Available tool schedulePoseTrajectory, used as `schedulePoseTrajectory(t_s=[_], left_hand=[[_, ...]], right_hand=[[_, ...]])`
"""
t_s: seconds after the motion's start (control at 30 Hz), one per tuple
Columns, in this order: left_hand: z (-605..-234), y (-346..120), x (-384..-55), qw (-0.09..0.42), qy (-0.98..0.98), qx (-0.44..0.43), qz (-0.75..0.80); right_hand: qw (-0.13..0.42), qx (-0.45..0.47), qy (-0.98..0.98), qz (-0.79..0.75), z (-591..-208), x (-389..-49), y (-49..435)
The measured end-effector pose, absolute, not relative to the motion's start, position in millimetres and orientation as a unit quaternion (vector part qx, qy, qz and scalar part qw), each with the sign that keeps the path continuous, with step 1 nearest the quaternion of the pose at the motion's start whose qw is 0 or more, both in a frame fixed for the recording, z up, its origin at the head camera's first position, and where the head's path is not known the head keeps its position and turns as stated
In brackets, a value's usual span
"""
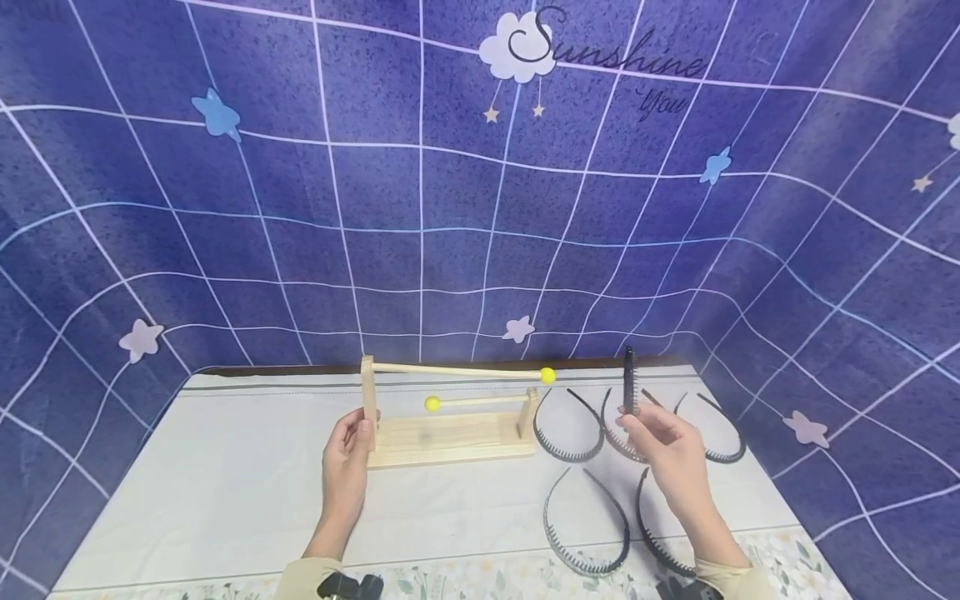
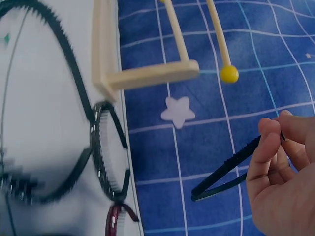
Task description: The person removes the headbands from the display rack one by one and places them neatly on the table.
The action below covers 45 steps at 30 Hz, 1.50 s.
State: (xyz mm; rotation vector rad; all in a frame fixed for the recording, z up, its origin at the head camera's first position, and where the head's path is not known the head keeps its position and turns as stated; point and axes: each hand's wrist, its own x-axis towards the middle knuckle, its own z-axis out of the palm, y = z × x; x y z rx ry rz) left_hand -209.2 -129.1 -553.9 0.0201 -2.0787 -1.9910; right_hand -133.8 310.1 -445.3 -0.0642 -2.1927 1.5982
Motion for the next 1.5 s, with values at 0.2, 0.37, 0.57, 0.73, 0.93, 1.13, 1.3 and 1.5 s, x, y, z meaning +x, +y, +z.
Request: schedulePoseTrajectory(t_s=[0.2,0.37,0.57,0.73,0.93,1.13,1.3,1.5], left_hand=[[-556,-129,-210,0.136,-0.714,0.012,-0.686],[-557,-129,-209,0.135,-0.717,0.013,-0.684],[-556,-128,-209,0.13,-0.714,0.011,-0.688],[-555,-128,-209,0.129,-0.715,0.01,-0.687],[-554,-128,-209,0.133,-0.711,0.008,-0.691],[-553,-128,-209,0.136,-0.712,0.006,-0.689],[-555,-127,-210,0.135,-0.715,0.012,-0.685],[-556,-128,-210,0.131,-0.721,0.015,-0.68]], right_hand=[[0.216,-0.042,-0.811,0.543,-450,-126,326],[0.236,-0.058,-0.81,0.533,-454,-119,337],[0.261,-0.071,-0.823,0.5,-462,-108,355],[0.266,-0.104,-0.818,0.499,-467,-97,371],[0.276,-0.127,-0.803,0.513,-471,-85,388],[0.265,-0.156,-0.805,0.507,-475,-77,401],[0.247,-0.146,-0.815,0.504,-481,-70,409],[0.227,-0.097,-0.78,0.576,-487,-55,421]])
